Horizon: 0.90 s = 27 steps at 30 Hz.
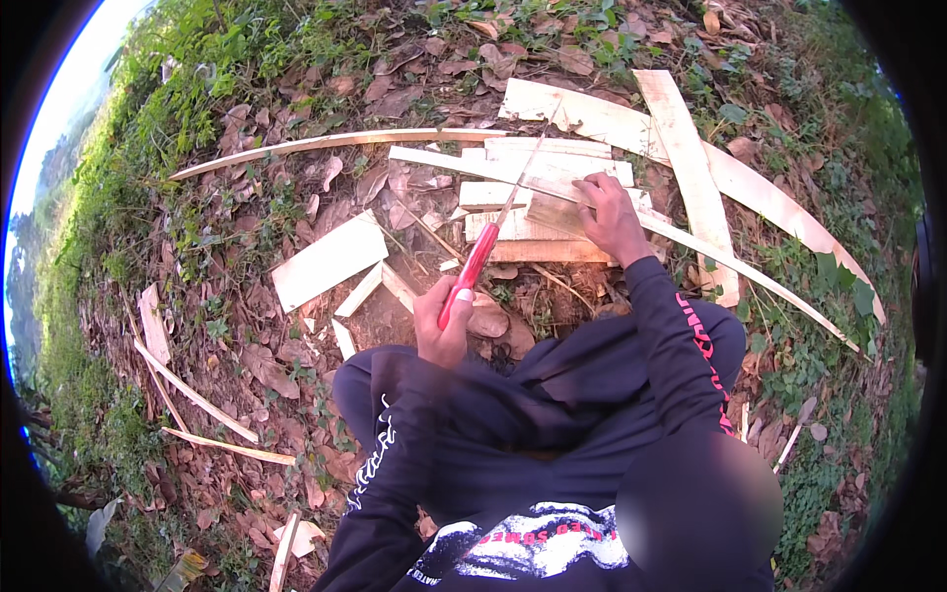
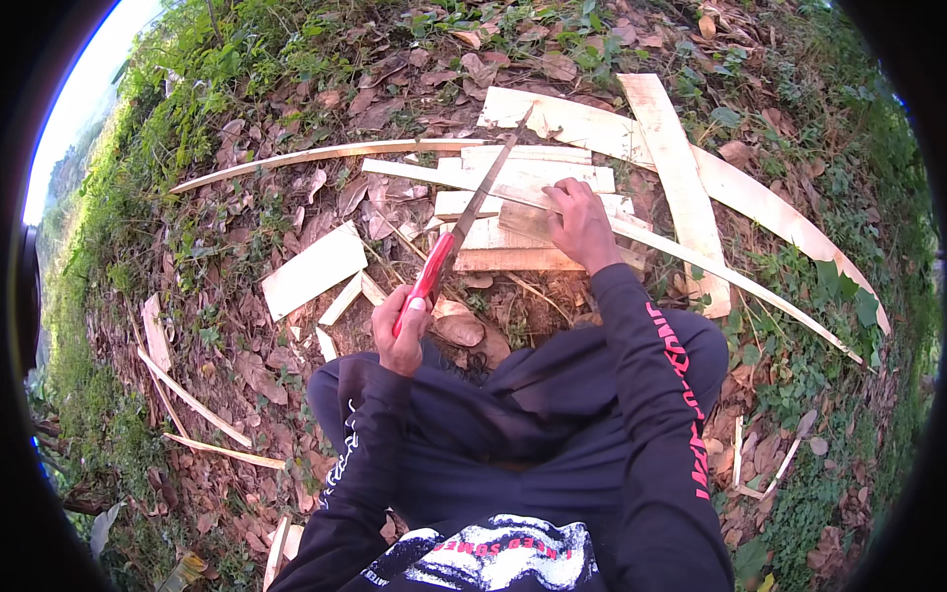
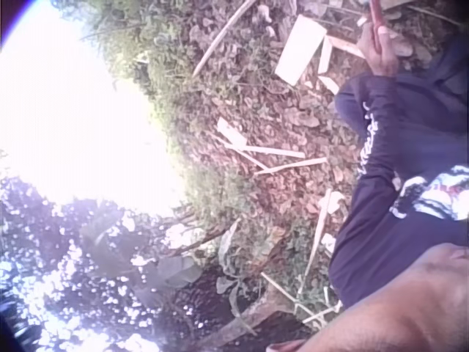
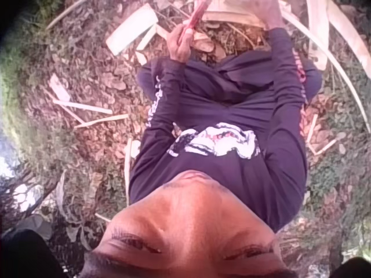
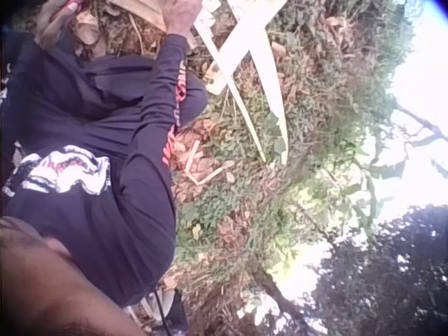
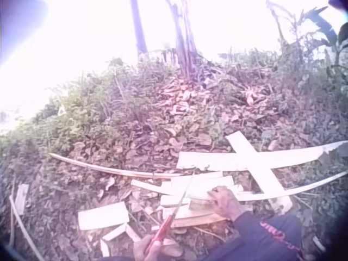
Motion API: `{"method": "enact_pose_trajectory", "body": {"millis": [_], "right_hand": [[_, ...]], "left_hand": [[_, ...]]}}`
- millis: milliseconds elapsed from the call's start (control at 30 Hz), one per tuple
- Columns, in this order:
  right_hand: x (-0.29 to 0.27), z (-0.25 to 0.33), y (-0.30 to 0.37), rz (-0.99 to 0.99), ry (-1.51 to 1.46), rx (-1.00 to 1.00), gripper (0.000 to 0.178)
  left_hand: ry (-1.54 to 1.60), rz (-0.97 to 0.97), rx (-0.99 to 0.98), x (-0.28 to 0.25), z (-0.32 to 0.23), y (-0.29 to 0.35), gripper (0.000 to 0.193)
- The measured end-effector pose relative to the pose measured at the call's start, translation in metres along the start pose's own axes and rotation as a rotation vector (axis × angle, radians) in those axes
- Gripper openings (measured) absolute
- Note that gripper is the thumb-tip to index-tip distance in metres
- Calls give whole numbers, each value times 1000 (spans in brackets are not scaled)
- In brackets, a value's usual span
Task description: The person uses a red hand saw to cut a piece of light-colored wood into smaller sections while sitting on the ground. The person holds the wood with one hand and saws with the other, producing several cut pieces.
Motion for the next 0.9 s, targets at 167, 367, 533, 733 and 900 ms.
{"method": "enact_pose_trajectory", "body": {"millis": [167, 367, 533, 733, 900], "right_hand": [[19, -18, -48, -41, 76, 399, 45], [51, -32, -82, 219, 116, 716, 55], [68, -53, -93, 120, 206, 668, 54], [74, -64, -106, 256, 184, 630, 51], [88, -89, -119, 370, 150, 497, 52]], "left_hand": [[7, 28, -24, 2, 9, -9, 25], [-47, 22, -43, 4, 9, -14, 23], [-16, -9, 16, 15, 14, -37, 26], [3, -5, -26, 15, 40, -46, 27], [74, 158, -150, 23, 41, -61, 26]]}}
Point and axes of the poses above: each hand's wrist, its own y-axis away from the middle knuckle, its own x-axis out of the palm, z = x × y, the point moved 7 cm from there along -y, towards the middle knuckle, and after that the axes turned 14 degrees about z, right-handed, at the moved point
